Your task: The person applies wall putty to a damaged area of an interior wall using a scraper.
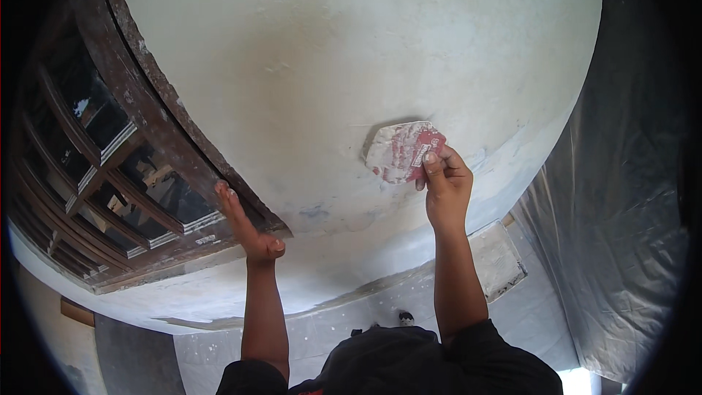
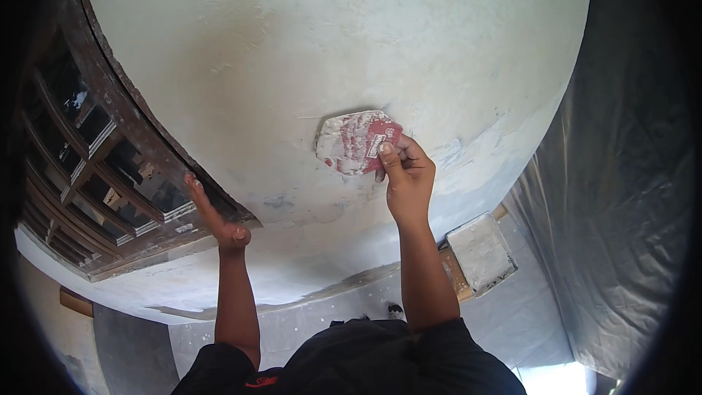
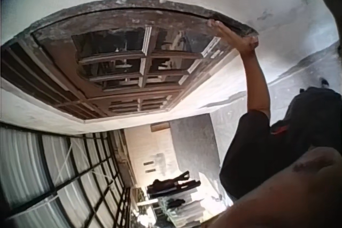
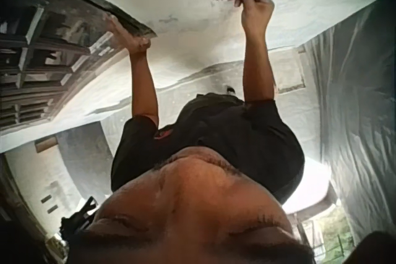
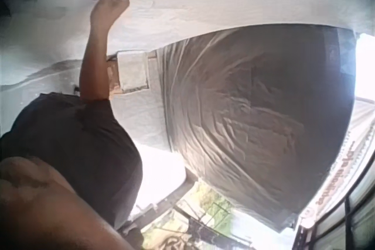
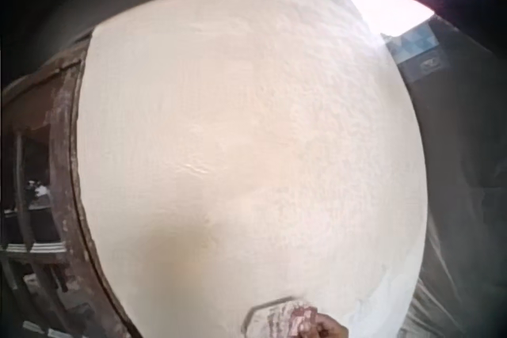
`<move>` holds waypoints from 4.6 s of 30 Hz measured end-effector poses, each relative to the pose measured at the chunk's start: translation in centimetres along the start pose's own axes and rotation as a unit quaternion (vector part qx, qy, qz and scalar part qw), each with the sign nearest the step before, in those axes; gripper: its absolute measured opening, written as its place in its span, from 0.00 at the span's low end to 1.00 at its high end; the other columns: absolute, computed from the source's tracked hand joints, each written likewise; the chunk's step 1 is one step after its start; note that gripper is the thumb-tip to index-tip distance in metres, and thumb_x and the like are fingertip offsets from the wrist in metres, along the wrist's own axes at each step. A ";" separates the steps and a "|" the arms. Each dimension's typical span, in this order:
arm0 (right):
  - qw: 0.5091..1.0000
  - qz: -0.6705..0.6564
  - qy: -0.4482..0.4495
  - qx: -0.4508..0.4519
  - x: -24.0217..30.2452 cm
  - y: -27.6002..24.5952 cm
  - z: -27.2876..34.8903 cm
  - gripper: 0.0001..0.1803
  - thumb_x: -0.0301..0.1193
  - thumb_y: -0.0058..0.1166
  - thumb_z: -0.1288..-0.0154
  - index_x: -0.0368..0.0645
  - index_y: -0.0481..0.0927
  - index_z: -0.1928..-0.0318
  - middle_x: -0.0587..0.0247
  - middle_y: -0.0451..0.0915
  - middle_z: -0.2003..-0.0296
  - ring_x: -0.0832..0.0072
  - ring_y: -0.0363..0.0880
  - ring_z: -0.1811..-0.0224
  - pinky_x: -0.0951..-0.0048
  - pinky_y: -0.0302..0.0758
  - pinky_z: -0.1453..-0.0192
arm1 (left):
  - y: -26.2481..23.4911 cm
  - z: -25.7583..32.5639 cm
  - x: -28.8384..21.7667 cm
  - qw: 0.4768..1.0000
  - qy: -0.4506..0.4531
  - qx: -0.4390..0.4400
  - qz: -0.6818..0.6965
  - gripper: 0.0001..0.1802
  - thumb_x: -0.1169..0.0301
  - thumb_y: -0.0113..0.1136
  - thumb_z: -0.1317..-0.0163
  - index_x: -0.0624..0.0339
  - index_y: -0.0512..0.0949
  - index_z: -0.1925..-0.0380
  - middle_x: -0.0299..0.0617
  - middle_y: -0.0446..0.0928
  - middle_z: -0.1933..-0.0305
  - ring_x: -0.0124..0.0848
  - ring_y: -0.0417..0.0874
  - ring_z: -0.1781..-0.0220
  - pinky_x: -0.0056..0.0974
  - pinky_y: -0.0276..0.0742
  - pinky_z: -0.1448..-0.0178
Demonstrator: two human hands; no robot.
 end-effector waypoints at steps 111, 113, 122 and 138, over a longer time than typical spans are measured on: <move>0.996 0.007 -0.009 -0.093 -2.5 -3.4 2.0 0.09 0.29 0.55 0.32 0.37 0.79 0.57 0.70 0.76 0.75 0.88 0.64 0.82 0.85 0.58 0.81 | 1.8 1.9 0.7 0.998 0.013 0.064 0.004 0.61 0.23 0.34 0.47 0.69 0.50 0.31 0.64 0.51 0.28 0.58 0.47 0.24 0.62 0.33 0.26; 0.996 0.018 -0.021 -0.083 -1.9 -2.3 1.8 0.09 0.30 0.55 0.32 0.37 0.79 0.57 0.70 0.76 0.75 0.88 0.64 0.82 0.85 0.58 0.81 | 1.8 2.1 0.8 0.998 0.012 0.067 0.006 0.61 0.23 0.34 0.47 0.68 0.50 0.31 0.64 0.51 0.28 0.58 0.47 0.24 0.62 0.33 0.26; 0.996 -0.048 0.005 -0.080 -2.6 -3.8 1.6 0.09 0.31 0.53 0.31 0.38 0.79 0.59 0.69 0.78 0.73 0.87 0.64 0.81 0.84 0.59 0.80 | 2.0 2.0 0.8 0.997 0.010 0.071 0.008 0.62 0.22 0.35 0.48 0.67 0.50 0.30 0.63 0.50 0.27 0.58 0.47 0.24 0.62 0.33 0.26; 0.997 0.022 -0.024 -0.075 -0.7 -1.4 1.0 0.10 0.31 0.58 0.34 0.37 0.80 0.58 0.72 0.76 0.78 0.89 0.60 0.83 0.84 0.57 0.80 | 2.0 2.1 0.7 0.997 0.011 0.074 0.005 0.62 0.23 0.35 0.47 0.69 0.50 0.31 0.63 0.50 0.27 0.57 0.47 0.24 0.62 0.33 0.26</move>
Point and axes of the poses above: each hand's wrist, its own z-axis away from the middle knuckle, its own y-axis out of the palm, x = y × z, the point moved 10 cm from there along -z, towards the middle knuckle
